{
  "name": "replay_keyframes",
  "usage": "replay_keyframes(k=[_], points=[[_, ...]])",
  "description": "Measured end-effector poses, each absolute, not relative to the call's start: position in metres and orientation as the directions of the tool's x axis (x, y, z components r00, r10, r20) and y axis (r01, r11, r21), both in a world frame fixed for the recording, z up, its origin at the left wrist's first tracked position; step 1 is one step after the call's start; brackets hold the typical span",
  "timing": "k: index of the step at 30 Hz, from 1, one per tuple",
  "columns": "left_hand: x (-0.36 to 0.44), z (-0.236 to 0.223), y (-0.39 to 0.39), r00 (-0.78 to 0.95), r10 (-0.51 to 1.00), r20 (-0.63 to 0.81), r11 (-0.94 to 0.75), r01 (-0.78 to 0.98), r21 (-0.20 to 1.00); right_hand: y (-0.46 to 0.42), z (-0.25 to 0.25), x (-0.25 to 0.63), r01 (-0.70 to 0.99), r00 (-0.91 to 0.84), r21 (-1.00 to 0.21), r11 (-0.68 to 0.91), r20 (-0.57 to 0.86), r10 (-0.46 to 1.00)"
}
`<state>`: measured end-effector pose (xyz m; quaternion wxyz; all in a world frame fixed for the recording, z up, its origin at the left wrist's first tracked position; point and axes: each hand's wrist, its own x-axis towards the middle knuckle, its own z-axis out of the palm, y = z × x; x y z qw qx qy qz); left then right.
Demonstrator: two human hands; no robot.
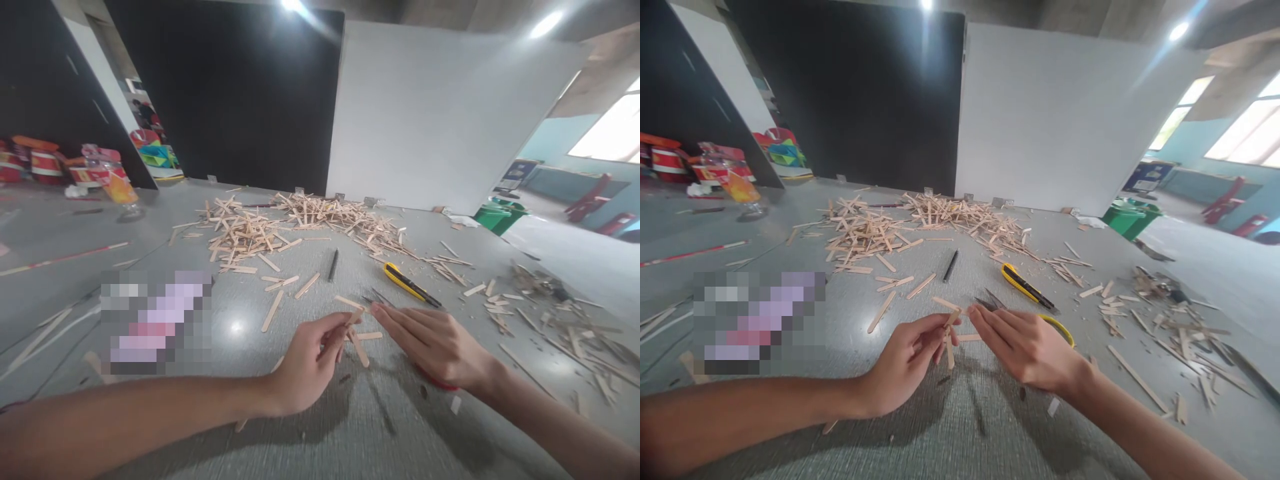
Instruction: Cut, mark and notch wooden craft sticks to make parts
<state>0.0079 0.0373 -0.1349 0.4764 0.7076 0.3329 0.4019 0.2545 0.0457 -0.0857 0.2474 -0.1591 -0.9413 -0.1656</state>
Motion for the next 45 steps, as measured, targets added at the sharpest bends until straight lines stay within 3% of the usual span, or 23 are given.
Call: replay_keyframes(k=[7, 13, 16, 20, 24, 29, 41, 45], points=[[0.008, -0.131, 0.035, 0.456, 0.85, 0.263, -0.356, 0.13, 0.925, 0.05, -0.095, 0.261, 0.348, -0.807, 0.147, 0.926, 0.549, 0.216], [0.008, -0.127, 0.036, 0.447, 0.843, 0.299, -0.41, 0.176, 0.895, 0.039, -0.09, 0.239, 0.445, -0.539, -0.257, 0.858, 0.687, 0.486], [0.008, -0.125, 0.036, 0.46, 0.825, 0.327, -0.446, 0.176, 0.877, 0.028, -0.08, 0.223, 0.408, -0.393, -0.543, 0.734, 0.622, 0.678], [0.007, -0.124, 0.034, 0.508, 0.783, 0.358, -0.498, 0.167, 0.851, 0.017, -0.07, 0.215, 0.384, -0.249, -0.733, 0.561, 0.503, 0.828], [0.005, -0.123, 0.032, 0.522, 0.761, 0.385, -0.533, 0.165, 0.83, 0.016, -0.067, 0.215, 0.384, -0.24, -0.804, 0.454, 0.388, 0.89], [0.005, -0.122, 0.028, 0.519, 0.745, 0.419, -0.571, 0.17, 0.803, 0.021, -0.064, 0.215, 0.225, -0.269, -0.942, 0.248, 0.184, 0.945], [0.005, -0.131, 0.028, 0.511, 0.72, 0.47, -0.619, 0.165, 0.768, 0.024, -0.064, 0.219, 0.291, -0.318, -0.919, 0.265, 0.168, 0.933], [0.004, -0.135, 0.028, 0.514, 0.726, 0.457, -0.609, 0.172, 0.774, 0.025, -0.074, 0.216, 0.194, -0.337, -0.946, 0.261, 0.185, 0.923]])
